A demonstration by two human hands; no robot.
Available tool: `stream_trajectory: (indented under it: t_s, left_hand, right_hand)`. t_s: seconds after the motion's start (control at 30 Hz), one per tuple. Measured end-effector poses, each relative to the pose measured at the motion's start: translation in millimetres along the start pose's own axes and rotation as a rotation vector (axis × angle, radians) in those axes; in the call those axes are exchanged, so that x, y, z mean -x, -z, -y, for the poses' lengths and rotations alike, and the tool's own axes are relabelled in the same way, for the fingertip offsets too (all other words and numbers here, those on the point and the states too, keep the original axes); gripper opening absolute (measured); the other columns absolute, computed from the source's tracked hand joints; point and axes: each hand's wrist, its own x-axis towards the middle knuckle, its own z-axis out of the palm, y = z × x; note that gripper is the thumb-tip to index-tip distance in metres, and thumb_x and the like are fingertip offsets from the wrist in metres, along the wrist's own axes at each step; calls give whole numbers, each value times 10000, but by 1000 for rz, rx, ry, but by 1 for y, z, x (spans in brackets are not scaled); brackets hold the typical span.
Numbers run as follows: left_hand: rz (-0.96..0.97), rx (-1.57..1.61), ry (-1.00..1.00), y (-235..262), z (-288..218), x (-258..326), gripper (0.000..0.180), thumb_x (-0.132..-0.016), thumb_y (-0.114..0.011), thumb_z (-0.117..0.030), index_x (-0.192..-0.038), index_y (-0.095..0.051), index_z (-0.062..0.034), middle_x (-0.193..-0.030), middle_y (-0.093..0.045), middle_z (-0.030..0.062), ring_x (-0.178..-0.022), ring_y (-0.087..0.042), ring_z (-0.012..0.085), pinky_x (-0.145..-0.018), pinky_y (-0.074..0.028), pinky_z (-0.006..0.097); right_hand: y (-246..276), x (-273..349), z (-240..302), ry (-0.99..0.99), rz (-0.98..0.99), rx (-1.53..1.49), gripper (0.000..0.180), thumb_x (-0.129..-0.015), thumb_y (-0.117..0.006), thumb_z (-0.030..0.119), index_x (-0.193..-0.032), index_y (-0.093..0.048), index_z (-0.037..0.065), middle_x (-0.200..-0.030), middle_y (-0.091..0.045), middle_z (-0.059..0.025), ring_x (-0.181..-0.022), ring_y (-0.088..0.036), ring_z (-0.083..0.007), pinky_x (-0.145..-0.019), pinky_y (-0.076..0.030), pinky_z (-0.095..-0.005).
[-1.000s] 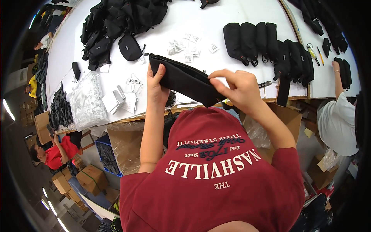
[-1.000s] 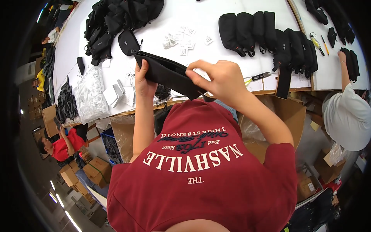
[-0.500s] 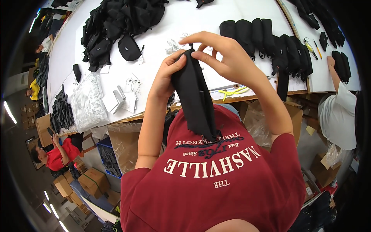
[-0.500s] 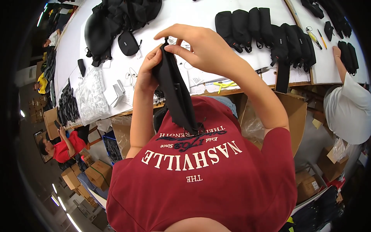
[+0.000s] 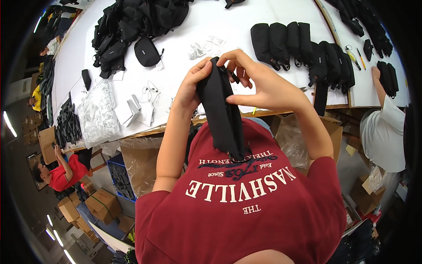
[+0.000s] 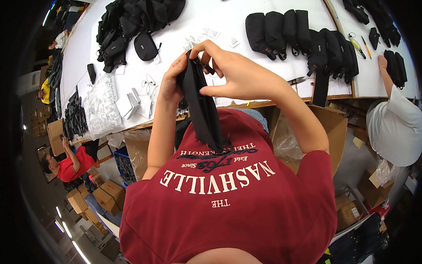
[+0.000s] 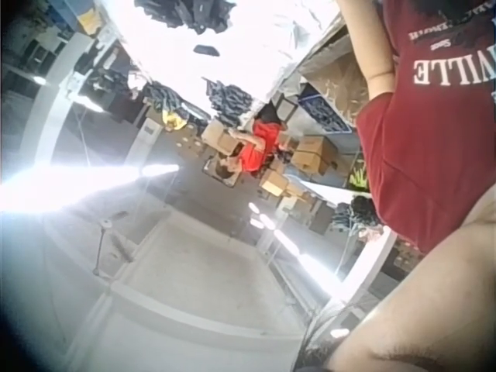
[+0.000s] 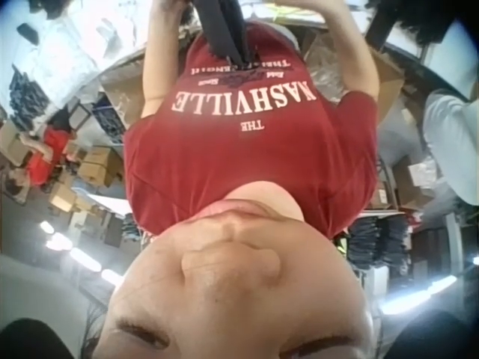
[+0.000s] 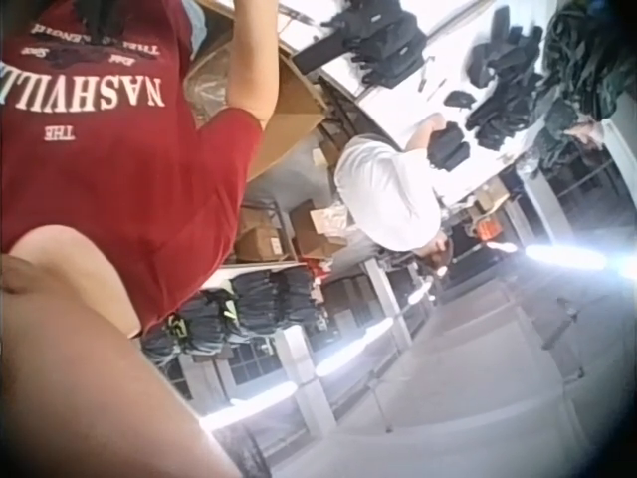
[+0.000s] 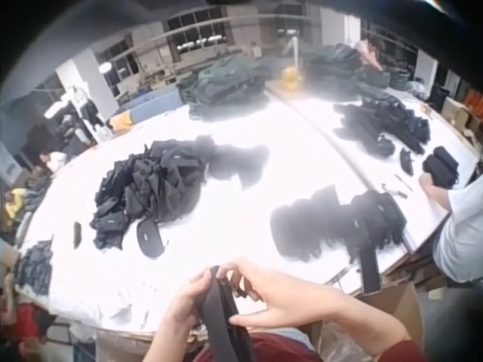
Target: Inserting small instruction cards or tags into black fabric pouches.
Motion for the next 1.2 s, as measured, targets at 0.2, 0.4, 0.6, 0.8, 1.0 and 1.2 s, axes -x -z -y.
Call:
stream_trajectory:
  t_s: [0.2, 0.4, 0.6, 0.8, 1.0, 1.2]
  left_hand:
    - [-61, 29, 5, -8, -1, -3, 252, -928, -548, -301, -1008, -559, -63, -886, -639, 52, -797, -618, 103, -732, -497, 227]
    - [-105, 3, 28, -9, -1, -2, 247, -924, -561, -292, -1016, -577, -62, -872, -615, 3, -782, -579, 54, -705, -455, 175]
    - [-74, 6, -6, -7, 1, -8, 253, -924, -563, -290, -1024, -586, -58, -850, -605, -7, -755, -570, 52, -685, -459, 185]
    - [-310, 218, -151, 27, -3, -24, 298, -963, -486, -308, -1009, -532, -17, -759, -485, 12, -605, -416, 115, -530, -365, 241]
    - [-268, 208, -213, 36, -15, -25, 272, -972, -468, -288, -981, -496, -17, -700, -383, -10, -574, -329, 101, -501, -289, 236]
    - [-200, 68, -228, 16, -18, -27, 268, -965, -482, -286, -965, -492, -18, -700, -387, -12, -566, -329, 102, -498, -282, 233]
  right_hand:
    - [-12, 0, -7, 46, -82, 56, 616, -709, -730, 116, -1222, -393, 73, -866, -518, -80, -681, -472, -158, -624, -422, -282]
    - [-4, -1, 9, -82, -149, 240, 365, -785, -672, 145, -1075, -468, 60, -841, -610, -148, -768, -604, -315, -674, -465, -382]
    - [-2, -7, -4, 96, -425, 369, 86, -813, -635, 142, -846, -607, 68, -782, -604, -63, -714, -588, -262, -636, -454, -357]
    - [-18, 18, 17, 217, -66, 240, 71, -756, -658, 117, -820, -630, 104, -744, -580, -27, -702, -564, -236, -655, -436, -342]
    - [-31, 28, 19, 260, -42, 191, 94, -729, -687, 116, -806, -634, 103, -698, -542, -19, -667, -541, -216, -614, -407, -325]
    - [-31, 24, 21, 237, -145, 202, 120, -707, -711, 101, -803, -640, 92, -672, -527, -21, -630, -517, -210, -584, -382, -318]
